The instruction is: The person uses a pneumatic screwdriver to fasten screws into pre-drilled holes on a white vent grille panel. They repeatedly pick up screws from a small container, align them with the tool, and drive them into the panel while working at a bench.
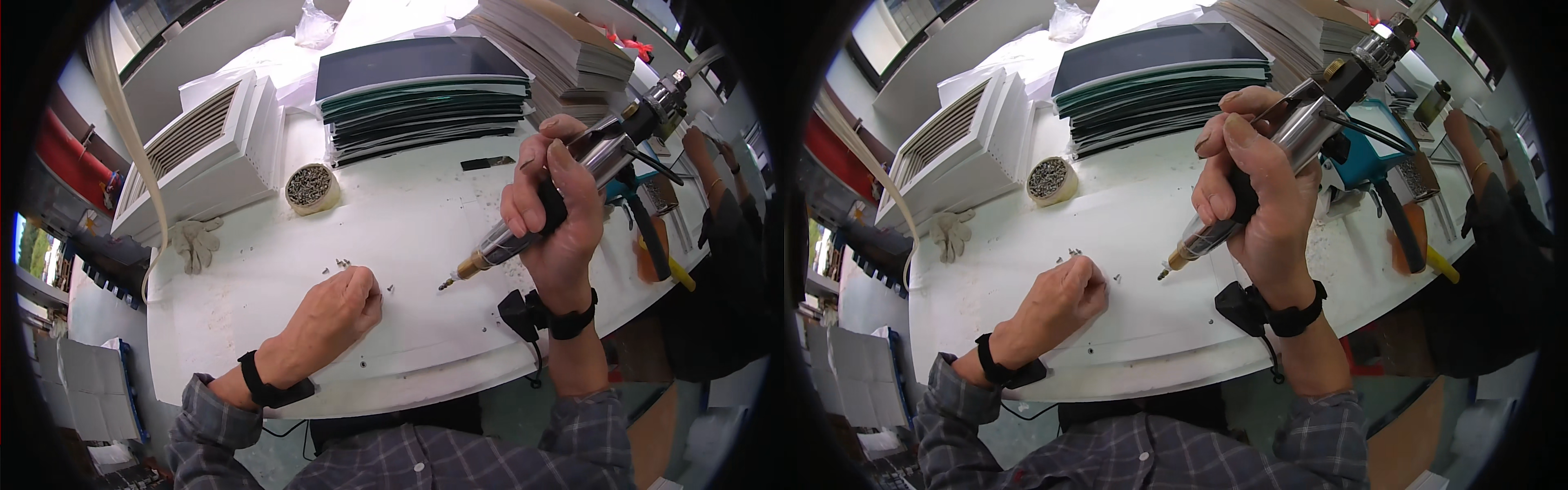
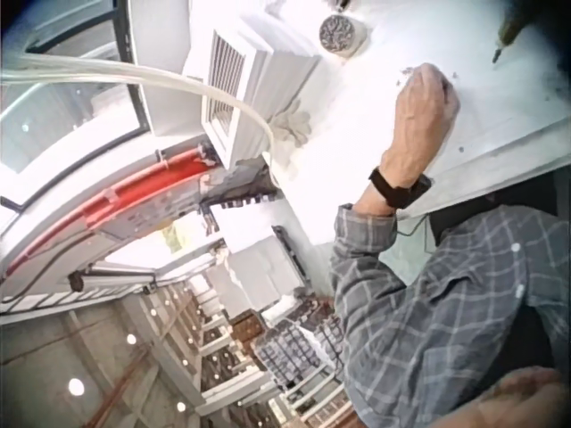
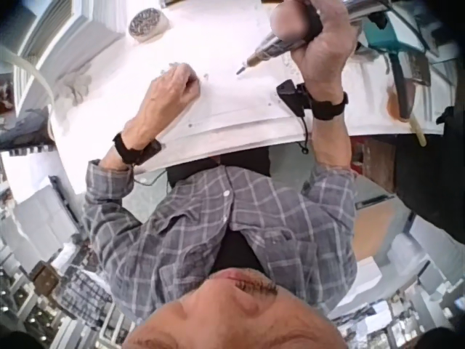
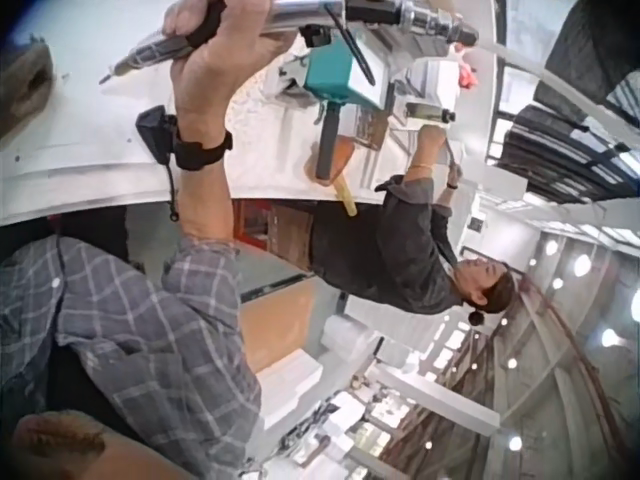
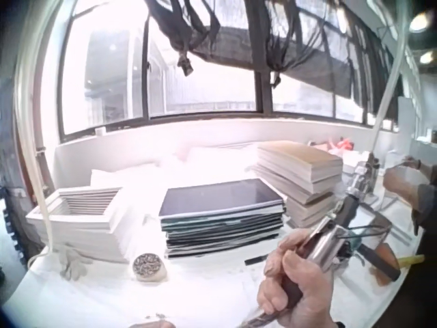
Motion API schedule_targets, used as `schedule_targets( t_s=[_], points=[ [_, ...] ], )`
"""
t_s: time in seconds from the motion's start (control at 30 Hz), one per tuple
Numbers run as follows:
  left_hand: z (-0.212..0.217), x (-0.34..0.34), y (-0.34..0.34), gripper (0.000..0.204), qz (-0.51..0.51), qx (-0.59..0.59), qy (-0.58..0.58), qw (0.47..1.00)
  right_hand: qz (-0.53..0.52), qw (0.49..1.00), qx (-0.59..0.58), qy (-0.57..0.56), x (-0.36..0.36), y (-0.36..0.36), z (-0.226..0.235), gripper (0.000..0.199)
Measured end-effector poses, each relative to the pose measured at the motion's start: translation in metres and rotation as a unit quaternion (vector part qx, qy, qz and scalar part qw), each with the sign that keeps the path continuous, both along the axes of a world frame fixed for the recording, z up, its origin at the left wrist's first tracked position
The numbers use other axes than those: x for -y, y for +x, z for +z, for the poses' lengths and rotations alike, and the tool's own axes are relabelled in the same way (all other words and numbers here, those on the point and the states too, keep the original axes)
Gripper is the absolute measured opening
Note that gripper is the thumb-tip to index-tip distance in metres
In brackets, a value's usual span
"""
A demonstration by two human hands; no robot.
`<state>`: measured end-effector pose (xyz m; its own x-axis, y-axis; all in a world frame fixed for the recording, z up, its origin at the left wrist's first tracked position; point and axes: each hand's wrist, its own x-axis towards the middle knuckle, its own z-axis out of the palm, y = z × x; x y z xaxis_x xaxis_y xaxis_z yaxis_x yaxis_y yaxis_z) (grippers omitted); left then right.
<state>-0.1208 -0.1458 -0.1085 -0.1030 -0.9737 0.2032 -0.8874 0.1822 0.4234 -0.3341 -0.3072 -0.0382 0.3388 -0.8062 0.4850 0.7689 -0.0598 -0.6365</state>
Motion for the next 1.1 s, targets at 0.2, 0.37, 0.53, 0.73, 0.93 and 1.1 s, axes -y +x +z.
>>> schedule_targets(
  t_s=[0.2,0.37,0.53,0.73,0.93,1.1],
  points=[
    [-0.003,0.015,-0.01,0.017,0.017,-0.096,0.02,0.995,-0.033,0.999,-0.025,-0.024,0.006,-0.001,-0.01,0.022],
    [0.006,0.024,-0.02,0.026,-0.002,-0.079,0.027,0.997,-0.088,0.995,-0.01,-0.034,0.012,-0.004,-0.012,0.022],
    [0.005,0.052,-0.043,0.029,-0.038,-0.018,-0.001,0.999,-0.148,0.988,-0.02,-0.044,0.015,-0.011,-0.009,0.023],
    [-0.011,0.073,-0.062,0.018,-0.021,0.036,0.001,0.999,-0.165,0.985,-0.015,-0.038,0.017,-0.022,-0.008,0.023],
    [-0.004,0.072,-0.065,0.014,-0.053,0.112,0.006,0.992,-0.159,0.987,0.012,-0.006,0.024,-0.029,-0.008,0.023],
    [0.0,0.07,-0.07,0.013,-0.034,0.092,-0.017,0.995,-0.156,0.988,0.014,0.009,0.028,-0.033,-0.008,0.022]
  ],
)
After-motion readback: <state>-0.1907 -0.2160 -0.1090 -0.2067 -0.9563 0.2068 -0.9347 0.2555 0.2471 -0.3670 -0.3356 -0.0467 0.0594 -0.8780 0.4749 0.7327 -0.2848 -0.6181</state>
